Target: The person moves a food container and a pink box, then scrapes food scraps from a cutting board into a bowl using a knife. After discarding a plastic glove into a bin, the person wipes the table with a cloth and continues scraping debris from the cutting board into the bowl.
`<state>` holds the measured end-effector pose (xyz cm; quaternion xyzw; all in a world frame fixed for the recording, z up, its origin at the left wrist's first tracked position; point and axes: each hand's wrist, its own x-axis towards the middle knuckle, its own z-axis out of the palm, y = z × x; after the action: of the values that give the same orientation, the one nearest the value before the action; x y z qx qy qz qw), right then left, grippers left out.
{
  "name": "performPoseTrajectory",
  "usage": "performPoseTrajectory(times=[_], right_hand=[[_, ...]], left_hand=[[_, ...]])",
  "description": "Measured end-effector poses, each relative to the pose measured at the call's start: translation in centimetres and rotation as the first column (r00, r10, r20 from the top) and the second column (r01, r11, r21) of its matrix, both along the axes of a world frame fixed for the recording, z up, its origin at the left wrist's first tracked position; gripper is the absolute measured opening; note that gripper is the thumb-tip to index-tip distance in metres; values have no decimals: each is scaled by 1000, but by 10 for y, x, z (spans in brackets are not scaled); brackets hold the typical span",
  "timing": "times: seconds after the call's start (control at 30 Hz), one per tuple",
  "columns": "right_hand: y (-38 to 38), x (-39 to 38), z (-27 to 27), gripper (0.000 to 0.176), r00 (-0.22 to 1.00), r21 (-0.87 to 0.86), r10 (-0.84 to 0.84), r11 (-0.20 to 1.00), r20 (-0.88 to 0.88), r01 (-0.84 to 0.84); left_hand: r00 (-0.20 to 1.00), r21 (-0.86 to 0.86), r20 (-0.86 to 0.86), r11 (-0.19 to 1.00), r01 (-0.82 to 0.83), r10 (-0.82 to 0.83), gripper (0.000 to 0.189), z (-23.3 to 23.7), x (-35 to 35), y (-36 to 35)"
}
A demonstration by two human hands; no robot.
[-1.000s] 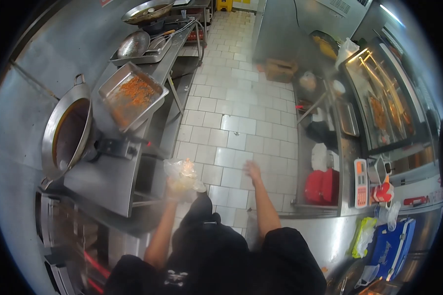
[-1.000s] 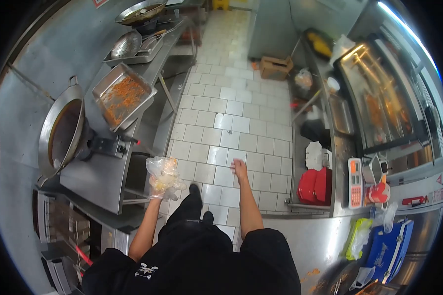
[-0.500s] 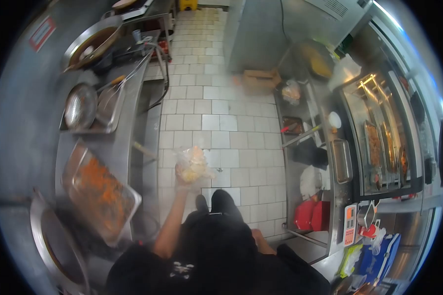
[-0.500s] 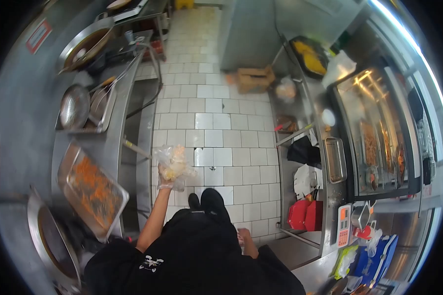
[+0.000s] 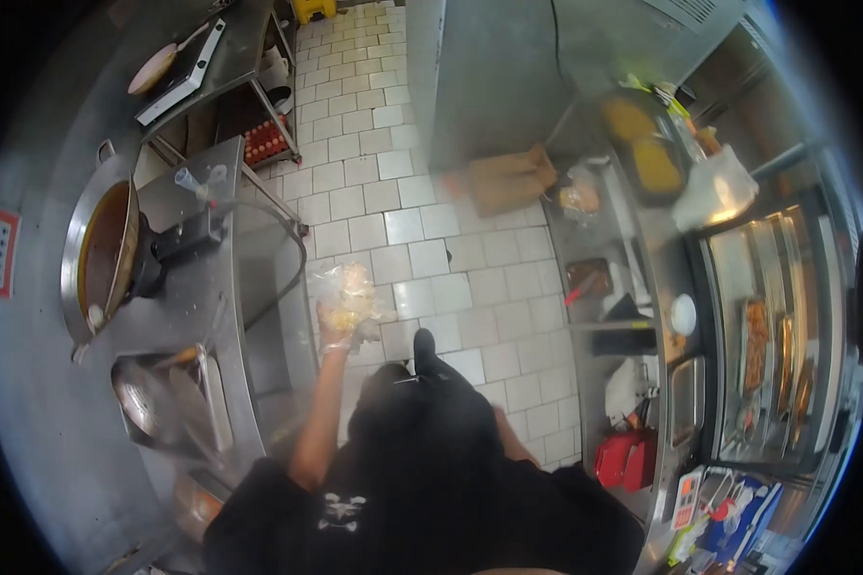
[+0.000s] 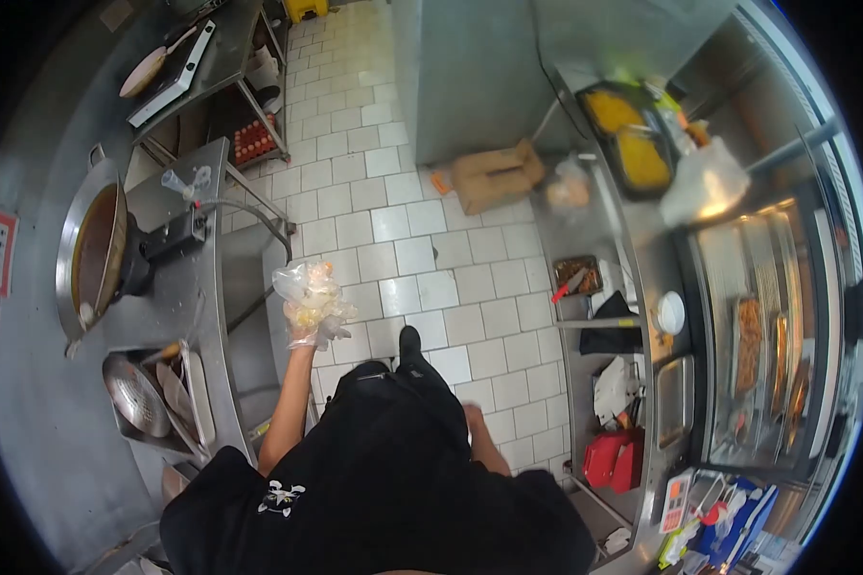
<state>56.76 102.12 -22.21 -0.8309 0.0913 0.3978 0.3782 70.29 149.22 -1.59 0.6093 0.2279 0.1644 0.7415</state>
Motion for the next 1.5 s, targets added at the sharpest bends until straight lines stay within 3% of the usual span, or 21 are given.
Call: performPoseTrajectory(times=[0.03, 0.07, 0.1, 0.17, 0.23, 0.33, 0.47, 0.53, 0.57, 0.7, 0.87, 1.0, 1.07, 1.13, 1.2, 1.23, 1.3, 1.33, 1.4, 1.43, 1.5], right_hand=[[22, 64, -55, 49, 943, -86, 299, 953, 145, -289], [57, 138, -33, 48, 982, -92, 183, 980, 43, -178], [94, 191, -20, 37, 966, 133, -255, 960, 42, 248], [166, 316, 40, 38, 974, 207, -206, 953, -95, 221], [214, 416, 43, 29, 963, 330, -265, 907, -39, 263], [272, 531, 7, 27, 965, 280, -258, 931, 50, 234], [313, 635, -67, 39, 994, 19, -94, 996, 48, 93], [323, 653, -112, 53, 988, -294, 92, 954, 122, -53], [325, 670, -140, 65, 984, -352, 138, 932, 116, -89], [309, 727, -302, 67, 956, -428, 244, 891, 162, -155], [350, 802, -396, 81, 963, -544, 205, 835, 175, -78], [359, 842, -470, 97, 948, -680, 208, 733, 242, 13], [352, 860, -510, 99, 899, -763, 355, 646, 256, -38], [355, 875, -511, 96, 945, -793, 295, 605, 140, -71], [359, 873, -488, 68, 956, -824, 224, 566, 189, 30], [352, 868, -479, 68, 961, -828, 217, 560, 172, 22], [333, 868, -445, 36, 894, -362, 122, 931, 431, 48], [333, 863, -416, 36, 898, -371, 126, 927, 422, 45], [337, 856, -345, 23, 999, -272, -9, 962, 53, 24], [321, 843, -335, 26, 988, -260, 152, 954, 1, -146], [301, 801, -295, 32, 896, -313, 391, 895, 211, -318]], left_hand=[[1000, 15, -12, 1000, -7, 8, 47, 0, 7, 22], [1000, 27, -23, 1000, -17, 17, 47, -1, 19, 38], [999, 34, -34, 999, -29, 30, 47, -3, 38, 54], [997, 47, -51, 997, -57, 59, 47, -14, 73, 81], [994, 68, -72, 994, -81, 86, 46, -30, 112, 111], [994, 129, -69, 989, -73, 83, 46, -63, 181, 147], [988, 144, -146, 989, -31, 52, 46, -145, 244, 184], [976, 138, -212, 990, -13, 42, 46, -198, 277, 197], [970, 135, -239, 991, -9, 42, 46, -228, 298, 208], [928, 130, -372, 991, 16, 34, 45, -348, 349, 210], [874, 161, -487, 982, 94, -4, 45, -478, 281, 239], [825, 217, -565, 963, 159, -8, 45, -508, 163, 259], [812, 255, -583, 947, 198, -13, 44, -532, 172, 276], [789, 271, -614, 932, 240, -24, 44, -533, 172, 285], [744, 257, -666, 922, 289, -47, 44, -498, 155, 287], [729, 255, -682, 916, 310, -57, 44, -474, 148, 294], [707, 252, -703, 905, 343, -72, 44, -446, 148, 290], [697, 250, -713, 900, 356, -78, 44, -428, 159, 281], [682, 245, -727, 894, 376, -87, 44, -393, 197, 259], [675, 244, -732, 890, 385, -92, 44, -383, 238, 250], [682, 269, -727, 882, 388, -79, 44, -342, 294, 229]])
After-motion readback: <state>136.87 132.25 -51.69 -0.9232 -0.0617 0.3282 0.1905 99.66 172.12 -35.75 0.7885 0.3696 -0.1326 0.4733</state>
